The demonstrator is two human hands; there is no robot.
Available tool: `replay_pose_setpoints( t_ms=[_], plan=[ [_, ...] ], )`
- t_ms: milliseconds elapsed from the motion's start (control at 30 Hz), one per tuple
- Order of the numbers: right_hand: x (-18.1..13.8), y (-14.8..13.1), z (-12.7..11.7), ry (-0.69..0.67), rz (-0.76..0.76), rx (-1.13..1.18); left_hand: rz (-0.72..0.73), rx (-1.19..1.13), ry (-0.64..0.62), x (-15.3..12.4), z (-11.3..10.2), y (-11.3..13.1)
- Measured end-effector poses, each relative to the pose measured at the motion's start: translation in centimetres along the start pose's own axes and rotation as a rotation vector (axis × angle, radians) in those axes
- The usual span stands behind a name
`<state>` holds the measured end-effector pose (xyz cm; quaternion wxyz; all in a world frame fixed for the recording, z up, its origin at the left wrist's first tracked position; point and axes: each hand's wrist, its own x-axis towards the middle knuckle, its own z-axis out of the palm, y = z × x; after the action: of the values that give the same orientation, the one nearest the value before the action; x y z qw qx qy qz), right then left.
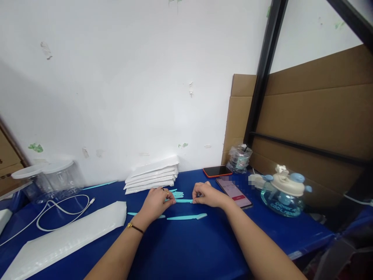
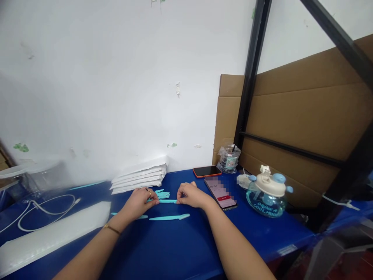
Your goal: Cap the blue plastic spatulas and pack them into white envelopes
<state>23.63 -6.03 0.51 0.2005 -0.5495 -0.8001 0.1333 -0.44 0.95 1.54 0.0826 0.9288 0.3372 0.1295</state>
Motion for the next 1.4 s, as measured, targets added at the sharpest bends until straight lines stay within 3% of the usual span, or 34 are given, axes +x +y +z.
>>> replay_pose_setpoints(
  t_ms=[200,300,500,600,833,967,1167,1300,1400],
  plan=[
    [-0.3,2.5,-0.7,0.176,0.2,-0.067,-0.171,0.012,0.029,-0.1,-1.0,-3.1],
    [-0.2,2.6,-0.7,0.214,0.214,-0.056,-0.21,-0.023,0.02,-0.7,-1.9,-4.5],
    [0.0,0.8,-0.2,0.204,0.119,-0.034,-0.241,-0.043,-0.357,-3.0,-3.6,-5.9],
    [-0.1,-0.2,-0.2,0.192,0.123,0.009,-0.257,-0.109,-0.407,-3.2,-3.7,-5.4],
    [1.0,-3.2,2.0,0.142,0.033,0.488,-0.083,-0.429,-0.25,-1.5,-2.1,-1.1],
    [1.8,-2.0,2.5,0.182,0.098,0.659,-0.058,-0.484,-0.156,-0.5,-0.7,-0.3],
    [0.7,2.8,-0.1,0.453,0.258,0.458,-0.123,-0.375,-0.041,0.2,1.0,-2.1],
    [0.3,4.3,-0.4,0.404,0.316,0.298,-0.084,-0.186,-0.005,0.4,1.6,-2.5],
    [0.4,4.4,-0.1,0.37,0.325,0.249,-0.047,-0.068,0.091,0.4,1.5,-2.0]
  ],
)
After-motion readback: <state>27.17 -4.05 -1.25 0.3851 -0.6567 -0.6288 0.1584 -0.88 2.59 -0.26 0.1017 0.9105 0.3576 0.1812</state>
